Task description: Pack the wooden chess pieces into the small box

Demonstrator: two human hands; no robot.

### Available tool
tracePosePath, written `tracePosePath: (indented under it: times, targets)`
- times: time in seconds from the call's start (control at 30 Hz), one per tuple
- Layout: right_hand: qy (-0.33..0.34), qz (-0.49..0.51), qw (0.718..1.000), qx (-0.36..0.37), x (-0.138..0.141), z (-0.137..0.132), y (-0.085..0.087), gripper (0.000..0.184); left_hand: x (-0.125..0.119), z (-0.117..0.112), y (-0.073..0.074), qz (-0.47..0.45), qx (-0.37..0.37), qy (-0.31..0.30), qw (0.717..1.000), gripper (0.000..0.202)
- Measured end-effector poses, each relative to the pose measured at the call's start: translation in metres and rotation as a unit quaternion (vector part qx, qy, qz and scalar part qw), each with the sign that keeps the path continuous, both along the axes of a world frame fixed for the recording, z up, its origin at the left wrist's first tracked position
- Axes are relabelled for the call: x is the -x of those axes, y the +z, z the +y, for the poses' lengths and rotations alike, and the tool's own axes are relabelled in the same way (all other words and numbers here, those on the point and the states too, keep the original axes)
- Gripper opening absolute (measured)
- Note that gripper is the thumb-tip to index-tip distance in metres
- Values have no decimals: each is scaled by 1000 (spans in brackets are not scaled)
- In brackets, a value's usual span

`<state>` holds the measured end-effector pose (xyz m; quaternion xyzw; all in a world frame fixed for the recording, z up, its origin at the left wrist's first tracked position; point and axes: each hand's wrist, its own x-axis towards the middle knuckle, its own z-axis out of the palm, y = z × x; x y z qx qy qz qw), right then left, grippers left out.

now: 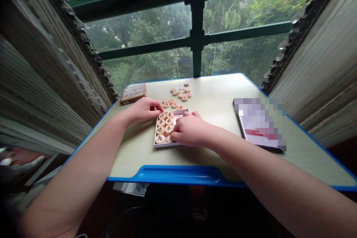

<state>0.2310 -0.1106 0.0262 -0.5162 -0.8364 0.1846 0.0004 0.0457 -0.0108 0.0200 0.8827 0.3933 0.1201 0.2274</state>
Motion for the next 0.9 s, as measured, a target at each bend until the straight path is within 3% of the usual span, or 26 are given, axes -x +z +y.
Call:
tracePosePath:
  times: [0.37,0.5,0.9]
  targets:
    - [27,15,999,20,-9,-1,4,26,2,2,-1,2,-5,-5,1000,22]
    - [16,17,1000,5,-9,0,6,19,1,2,-1,3,-5,-3,1000,23]
    - [-16,33,998,56,-12,6,10,23,0,0,1,4,-8,-4,1000,23]
